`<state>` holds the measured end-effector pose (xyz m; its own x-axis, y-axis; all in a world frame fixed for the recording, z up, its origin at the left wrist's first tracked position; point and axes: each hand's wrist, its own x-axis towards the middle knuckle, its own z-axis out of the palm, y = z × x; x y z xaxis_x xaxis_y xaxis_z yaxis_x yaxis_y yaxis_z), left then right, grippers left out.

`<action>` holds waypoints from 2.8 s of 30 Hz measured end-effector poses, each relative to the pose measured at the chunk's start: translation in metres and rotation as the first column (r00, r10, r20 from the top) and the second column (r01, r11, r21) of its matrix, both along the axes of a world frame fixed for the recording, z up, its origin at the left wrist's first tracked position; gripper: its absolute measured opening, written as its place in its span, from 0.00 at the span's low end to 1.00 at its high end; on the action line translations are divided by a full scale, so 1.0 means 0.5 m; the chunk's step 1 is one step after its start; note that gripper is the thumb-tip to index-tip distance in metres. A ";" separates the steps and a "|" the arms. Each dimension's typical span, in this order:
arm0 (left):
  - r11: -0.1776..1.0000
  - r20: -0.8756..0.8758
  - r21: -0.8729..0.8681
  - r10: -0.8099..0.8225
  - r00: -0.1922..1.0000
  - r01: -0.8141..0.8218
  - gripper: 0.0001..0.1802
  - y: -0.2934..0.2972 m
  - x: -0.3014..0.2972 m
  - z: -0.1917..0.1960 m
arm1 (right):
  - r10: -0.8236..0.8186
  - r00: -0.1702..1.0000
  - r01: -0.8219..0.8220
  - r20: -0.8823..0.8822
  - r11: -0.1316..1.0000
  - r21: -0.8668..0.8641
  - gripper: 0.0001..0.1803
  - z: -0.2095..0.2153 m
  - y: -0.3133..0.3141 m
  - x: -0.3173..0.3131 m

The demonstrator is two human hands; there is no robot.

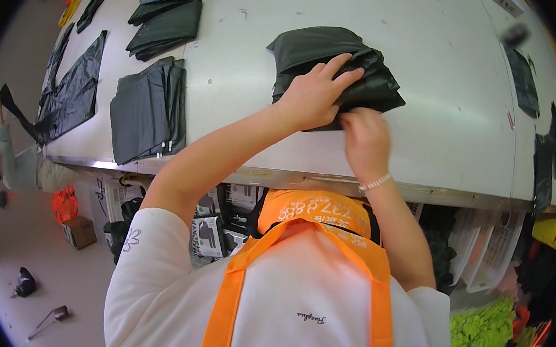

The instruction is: The person folds a dark green jacket on a white table, aligns edges, folds sleeves inward, and stacks the folded jacket with others. The person then picks up another jacket, unfolds it, and begins folding it again.

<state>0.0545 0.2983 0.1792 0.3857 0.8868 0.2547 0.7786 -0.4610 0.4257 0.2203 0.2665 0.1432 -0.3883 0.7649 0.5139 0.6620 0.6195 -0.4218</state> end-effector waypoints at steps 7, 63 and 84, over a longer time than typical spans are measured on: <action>0.991 -0.234 -0.109 -0.101 0.967 0.077 0.33 -0.001 0.043 -0.013 | 0.043 0.882 0.144 0.469 0.924 -0.354 0.14 -0.061 0.042 0.041; 0.998 -0.359 -0.025 -0.068 0.931 0.063 0.19 0.055 0.201 -0.219 | -0.236 0.939 0.318 0.250 0.874 -0.367 0.08 -0.106 0.137 0.131; 0.983 0.104 -0.164 -0.061 0.993 0.078 0.28 0.090 0.183 -0.247 | -0.158 0.886 0.334 0.437 0.870 -0.362 0.03 -0.112 -0.057 0.148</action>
<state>0.1460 0.3433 0.0558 0.4282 0.8921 0.1446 0.6978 -0.4280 0.5744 0.2941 0.2382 0.0874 -0.2548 0.9667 -0.0233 0.9292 0.2381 -0.2825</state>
